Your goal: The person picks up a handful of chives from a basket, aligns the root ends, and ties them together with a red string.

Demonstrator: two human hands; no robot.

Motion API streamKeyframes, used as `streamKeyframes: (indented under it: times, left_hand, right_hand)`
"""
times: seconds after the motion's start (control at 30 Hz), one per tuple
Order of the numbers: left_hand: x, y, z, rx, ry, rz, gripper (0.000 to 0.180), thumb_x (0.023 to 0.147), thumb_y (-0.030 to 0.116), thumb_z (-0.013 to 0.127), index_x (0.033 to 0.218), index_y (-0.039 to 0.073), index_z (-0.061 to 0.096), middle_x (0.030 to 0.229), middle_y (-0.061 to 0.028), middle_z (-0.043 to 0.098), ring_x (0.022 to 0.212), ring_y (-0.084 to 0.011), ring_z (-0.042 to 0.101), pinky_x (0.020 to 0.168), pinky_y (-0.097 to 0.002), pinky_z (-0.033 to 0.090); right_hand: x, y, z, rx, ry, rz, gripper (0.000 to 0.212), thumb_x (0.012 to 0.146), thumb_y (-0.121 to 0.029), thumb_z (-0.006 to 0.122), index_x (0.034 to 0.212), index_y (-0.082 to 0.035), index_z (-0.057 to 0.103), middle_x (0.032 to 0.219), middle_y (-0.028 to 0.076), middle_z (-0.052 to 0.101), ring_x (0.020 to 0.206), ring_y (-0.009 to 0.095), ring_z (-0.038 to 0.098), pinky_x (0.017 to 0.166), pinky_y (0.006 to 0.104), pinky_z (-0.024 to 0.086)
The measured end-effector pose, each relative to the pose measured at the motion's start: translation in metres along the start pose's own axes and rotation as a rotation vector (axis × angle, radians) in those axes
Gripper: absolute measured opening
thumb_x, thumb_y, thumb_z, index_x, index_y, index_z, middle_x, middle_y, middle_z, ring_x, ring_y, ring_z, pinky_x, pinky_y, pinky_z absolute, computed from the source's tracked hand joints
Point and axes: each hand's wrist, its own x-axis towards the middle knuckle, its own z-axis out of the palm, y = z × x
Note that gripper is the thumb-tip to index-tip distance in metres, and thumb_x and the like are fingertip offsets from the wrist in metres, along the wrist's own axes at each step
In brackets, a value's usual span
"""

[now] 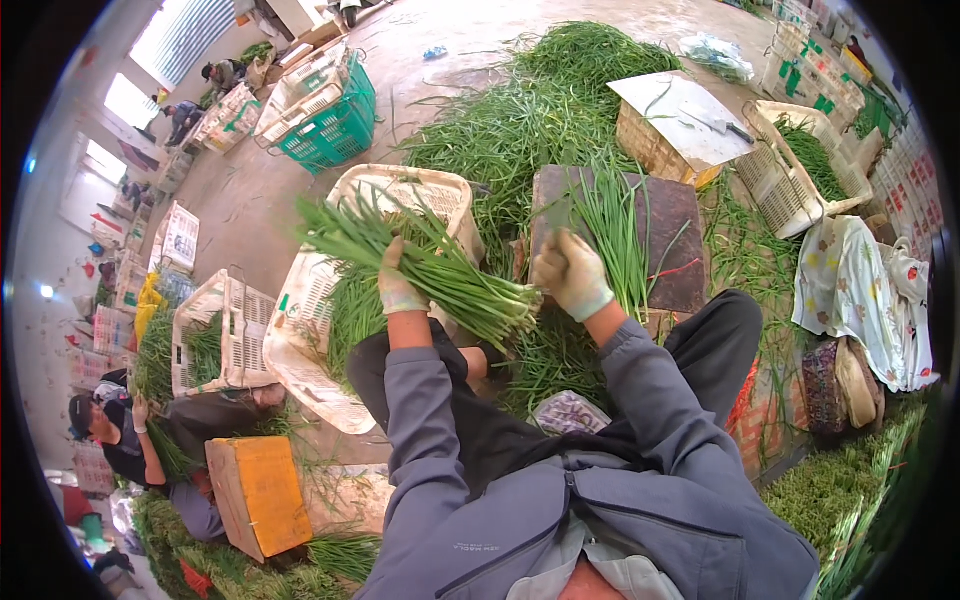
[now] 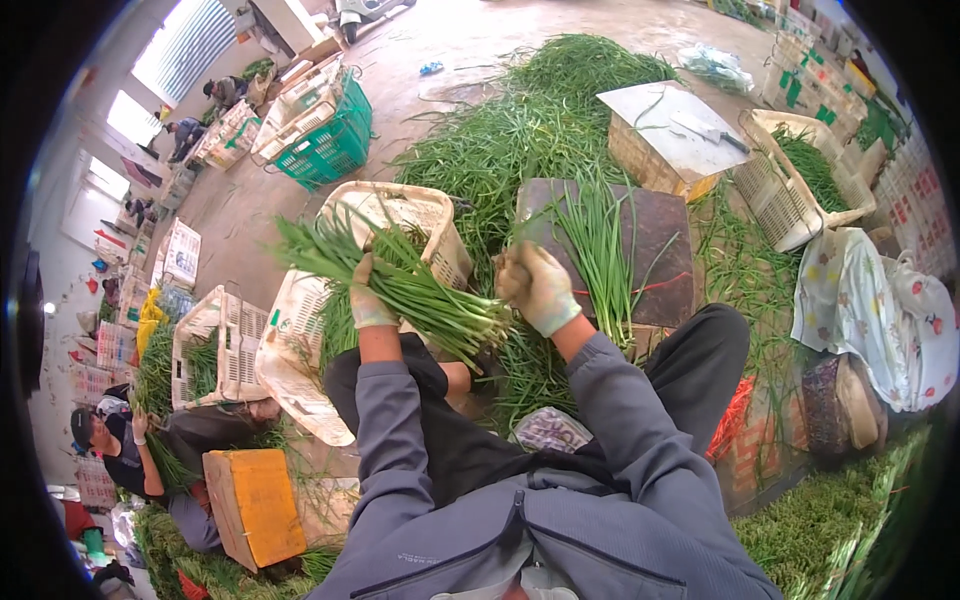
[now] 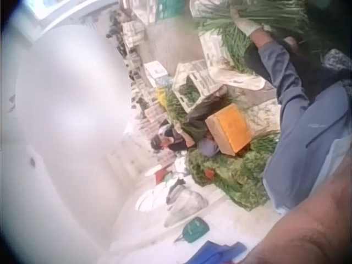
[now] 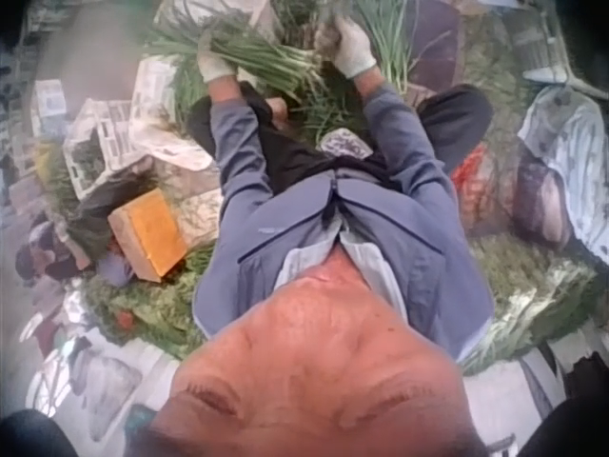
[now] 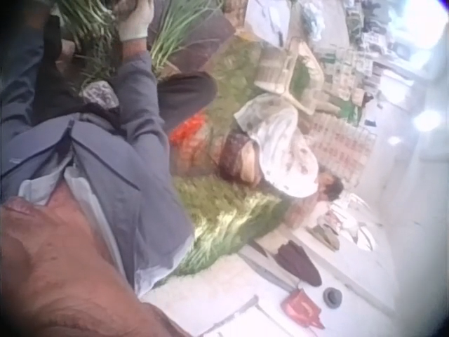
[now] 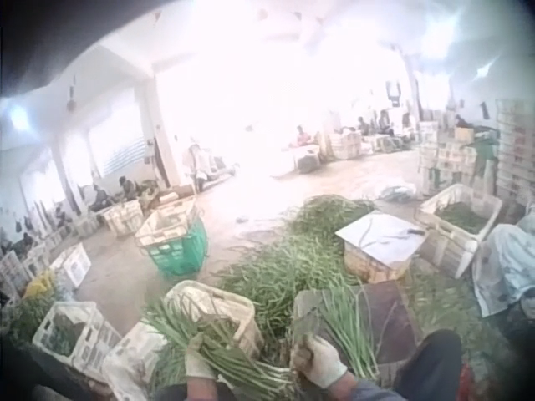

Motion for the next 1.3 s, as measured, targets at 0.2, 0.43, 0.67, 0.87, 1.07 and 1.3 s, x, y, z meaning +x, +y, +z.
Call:
streamKeyframes:
  times: [0.2,0.43,0.67,0.87,1.07,1.3]
  left_hand:
    - [0.009,0.027,0.007,-0.176,-0.015,0.031,0.017,0.089,0.024,0.063,0.086,0.007,0.063,0.076,-0.0062,0.064,0.068,-0.0232,0.063,0.064,-0.037,0.055]
    - [0.007,0.041,-0.027,-0.104,-0.154,0.052,0.018,0.091,0.025,0.062,0.085,0.008,0.062,0.076,-0.0052,0.063,0.07,-0.0216,0.062,0.066,-0.0362,0.054]
    - [-0.014,0.023,0.008,-0.025,-0.165,0.042,0.021,0.092,0.025,0.059,0.094,0.004,0.063,0.085,-0.0097,0.067,0.077,-0.0254,0.065,0.071,-0.0396,0.055]
    - [-0.015,0.077,-0.013,-0.036,0.049,0.149,0.035,0.087,0.032,0.064,0.096,-0.001,0.06,0.092,-0.0176,0.064,0.083,-0.0345,0.063,0.08,-0.0483,0.055]
    - [-0.027,0.075,0.003,0.134,0.019,0.234,0.027,0.089,0.03,0.061,0.104,0.007,0.062,0.092,-0.0123,0.064,0.08,-0.0289,0.062,0.075,-0.0442,0.054]
    - [0.004,0.064,0.005,0.075,0.038,0.195,0.038,0.091,0.028,0.056,0.114,-0.001,0.06,0.107,-0.017,0.063,0.095,-0.0322,0.061,0.087,-0.0435,0.052]
  right_hand:
    - [-0.033,-0.004,-0.144,-1.141,0.1,0.199,0.029,0.097,-0.034,0.056,0.095,-0.006,0.061,0.071,0.007,0.062,0.062,0.019,0.059,0.06,0.0339,0.048]
    - [-0.038,0.014,-0.015,-1.537,-0.073,-0.556,0.028,0.083,-0.018,0.072,0.106,-0.004,0.065,0.093,0.013,0.066,0.086,0.034,0.067,0.075,0.037,0.053]
    - [-0.034,0.024,0.017,-1.878,-0.444,-0.702,0.02,0.087,-0.024,0.065,0.102,-0.01,0.066,0.087,0.01,0.063,0.082,0.033,0.064,0.071,0.0414,0.053]
    - [-0.055,-0.016,-0.076,-2.527,-0.697,0.586,0.034,0.081,-0.031,0.07,0.109,-0.011,0.068,0.099,0.018,0.067,0.098,0.034,0.066,0.085,0.0448,0.053]
    - [-0.032,0.012,-0.003,-1.432,-0.262,-0.41,0.082,0.076,-0.043,0.077,0.137,0.001,0.046,0.127,0.028,0.056,0.118,0.035,0.058,0.098,0.0398,0.046]
    - [-0.029,0.0,-0.036,-1.599,-0.092,-0.169,0.034,0.094,-0.031,0.061,0.087,0.001,0.066,0.077,0.016,0.068,0.075,0.03,0.067,0.071,0.038,0.051]
